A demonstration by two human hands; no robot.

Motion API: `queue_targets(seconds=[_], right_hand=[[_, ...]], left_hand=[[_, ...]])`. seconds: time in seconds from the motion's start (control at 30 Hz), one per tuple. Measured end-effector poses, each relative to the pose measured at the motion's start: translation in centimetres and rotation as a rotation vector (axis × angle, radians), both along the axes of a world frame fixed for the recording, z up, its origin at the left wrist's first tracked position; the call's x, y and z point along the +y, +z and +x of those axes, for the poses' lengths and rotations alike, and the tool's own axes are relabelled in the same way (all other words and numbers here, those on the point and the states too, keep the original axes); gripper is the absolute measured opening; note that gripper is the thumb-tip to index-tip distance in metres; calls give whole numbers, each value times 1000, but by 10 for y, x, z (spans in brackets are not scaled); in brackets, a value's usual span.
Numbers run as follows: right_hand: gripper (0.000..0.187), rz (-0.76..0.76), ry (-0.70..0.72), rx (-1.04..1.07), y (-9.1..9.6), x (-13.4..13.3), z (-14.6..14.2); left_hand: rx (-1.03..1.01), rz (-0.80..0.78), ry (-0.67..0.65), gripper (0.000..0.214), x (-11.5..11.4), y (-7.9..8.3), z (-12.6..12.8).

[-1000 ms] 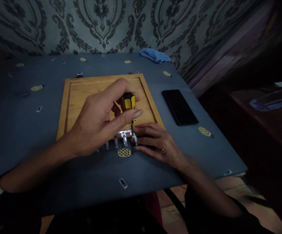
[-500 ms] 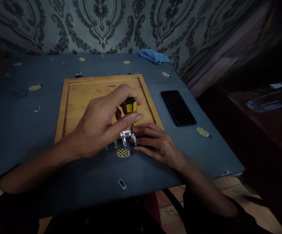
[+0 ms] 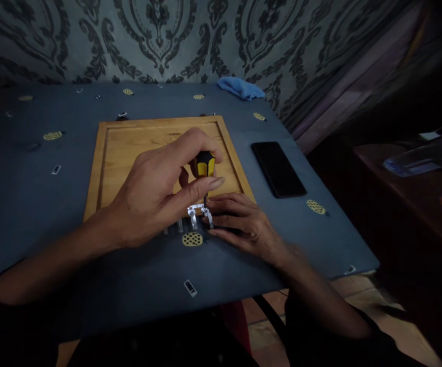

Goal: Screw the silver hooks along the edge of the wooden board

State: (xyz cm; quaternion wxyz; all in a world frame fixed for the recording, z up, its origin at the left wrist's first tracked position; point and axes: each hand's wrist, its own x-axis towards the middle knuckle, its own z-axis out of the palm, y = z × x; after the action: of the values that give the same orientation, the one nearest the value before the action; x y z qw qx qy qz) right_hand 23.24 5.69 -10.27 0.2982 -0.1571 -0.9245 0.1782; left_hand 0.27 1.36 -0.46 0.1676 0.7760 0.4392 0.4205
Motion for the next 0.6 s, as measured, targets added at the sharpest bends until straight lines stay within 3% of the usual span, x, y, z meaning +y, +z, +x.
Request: queue_targets(seconds=[0.17, 0.6], right_hand=[[17, -28, 3, -2, 0, 0, 1], [17, -8, 0, 6, 1, 0, -1]], left_hand=[[6, 55, 8, 7, 0, 0, -1], [-12, -11, -41, 7, 1, 0, 2]])
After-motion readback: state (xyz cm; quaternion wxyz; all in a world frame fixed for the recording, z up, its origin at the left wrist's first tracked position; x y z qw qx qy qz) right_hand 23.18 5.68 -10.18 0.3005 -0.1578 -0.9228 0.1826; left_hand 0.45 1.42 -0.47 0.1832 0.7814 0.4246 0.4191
